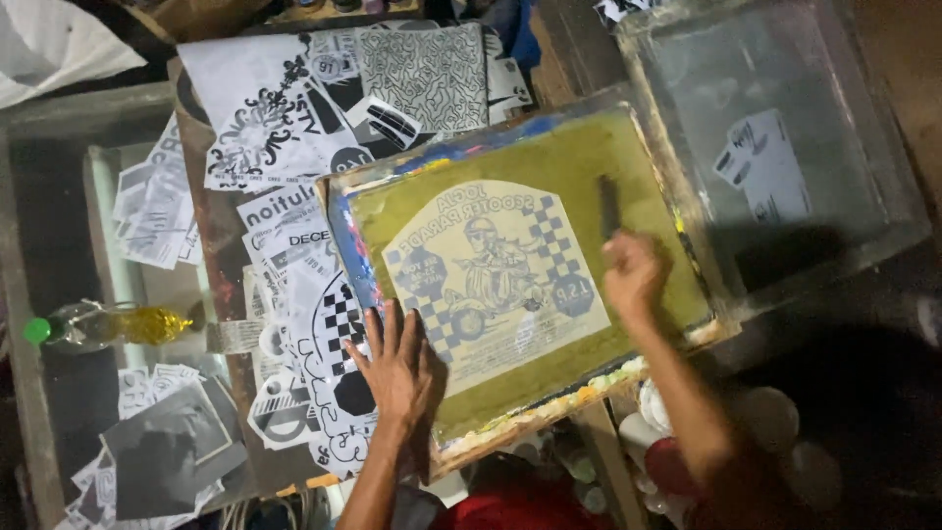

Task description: The person aligns a printed design onto a screen printing frame, sprays it with liquid, and smooths it down. They then use a squeegee to spread ink across the screen and lift the frame to reveal the printed design. Finally, they place a dark sheet of material onto the frame.

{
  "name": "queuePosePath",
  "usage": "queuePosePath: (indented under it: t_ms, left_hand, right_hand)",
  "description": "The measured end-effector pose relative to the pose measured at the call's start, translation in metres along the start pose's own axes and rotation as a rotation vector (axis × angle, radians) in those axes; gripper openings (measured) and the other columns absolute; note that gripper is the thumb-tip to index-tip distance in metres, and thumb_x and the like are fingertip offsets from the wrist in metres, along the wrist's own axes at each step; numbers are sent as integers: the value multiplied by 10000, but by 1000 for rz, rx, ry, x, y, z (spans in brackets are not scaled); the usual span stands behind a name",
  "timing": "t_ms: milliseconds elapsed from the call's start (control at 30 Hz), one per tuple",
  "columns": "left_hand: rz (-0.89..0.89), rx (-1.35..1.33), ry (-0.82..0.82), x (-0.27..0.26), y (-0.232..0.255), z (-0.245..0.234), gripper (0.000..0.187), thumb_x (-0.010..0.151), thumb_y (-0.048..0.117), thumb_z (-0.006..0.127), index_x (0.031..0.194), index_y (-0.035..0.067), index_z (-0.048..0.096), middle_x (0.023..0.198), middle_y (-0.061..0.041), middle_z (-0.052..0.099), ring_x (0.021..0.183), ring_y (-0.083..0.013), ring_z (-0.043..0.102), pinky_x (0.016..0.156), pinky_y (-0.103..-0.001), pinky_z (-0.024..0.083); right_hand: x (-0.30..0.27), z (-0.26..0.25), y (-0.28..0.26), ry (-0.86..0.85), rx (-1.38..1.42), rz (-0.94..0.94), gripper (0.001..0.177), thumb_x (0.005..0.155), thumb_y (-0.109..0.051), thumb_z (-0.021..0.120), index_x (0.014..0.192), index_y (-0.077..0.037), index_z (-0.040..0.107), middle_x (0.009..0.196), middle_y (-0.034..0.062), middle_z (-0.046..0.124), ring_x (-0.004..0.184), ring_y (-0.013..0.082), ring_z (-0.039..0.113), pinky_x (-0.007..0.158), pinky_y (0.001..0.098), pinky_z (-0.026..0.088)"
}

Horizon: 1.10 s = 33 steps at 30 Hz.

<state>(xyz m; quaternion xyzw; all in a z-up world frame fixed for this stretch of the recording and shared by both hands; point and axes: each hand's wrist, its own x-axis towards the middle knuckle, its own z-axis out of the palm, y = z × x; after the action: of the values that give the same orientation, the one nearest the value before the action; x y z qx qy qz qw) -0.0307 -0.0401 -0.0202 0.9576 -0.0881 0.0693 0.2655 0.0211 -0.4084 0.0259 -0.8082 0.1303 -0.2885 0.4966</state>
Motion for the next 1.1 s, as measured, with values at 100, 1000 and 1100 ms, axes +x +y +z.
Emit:
queuePosePath:
  t_ms: [100,1000,1100]
  left_hand:
    - [-177,-362,-79,26,35,-26,663,996,584,340,1535,214,451,1497,-104,446,1392,-290,365,1103,-641,235]
    - [-12,7,-291,10,-1,-26,587,1063,549,315,1563,262,429,1694,8,272,1569,-333,146,1210,-689,22]
    - [40,105,-298,2,-8,-18,576,1082,536,239,1602,308,337,1727,66,168,1594,-270,76,1224,-668,-15]
  right_hand:
    - [-106,47,-66,-152,356,272,63,878,-95,625,835,-138,639,834,12,641,779,163,612,718,293,539]
    - [-243,92,7,-394,-461,-270,435,872,-131,668,1299,-45,641,1040,112,680,911,292,714,746,395,590]
    - [-229,74,15,-348,-517,-371,526,779,-122,712,1291,-24,639,1057,102,663,828,272,698,706,383,589]
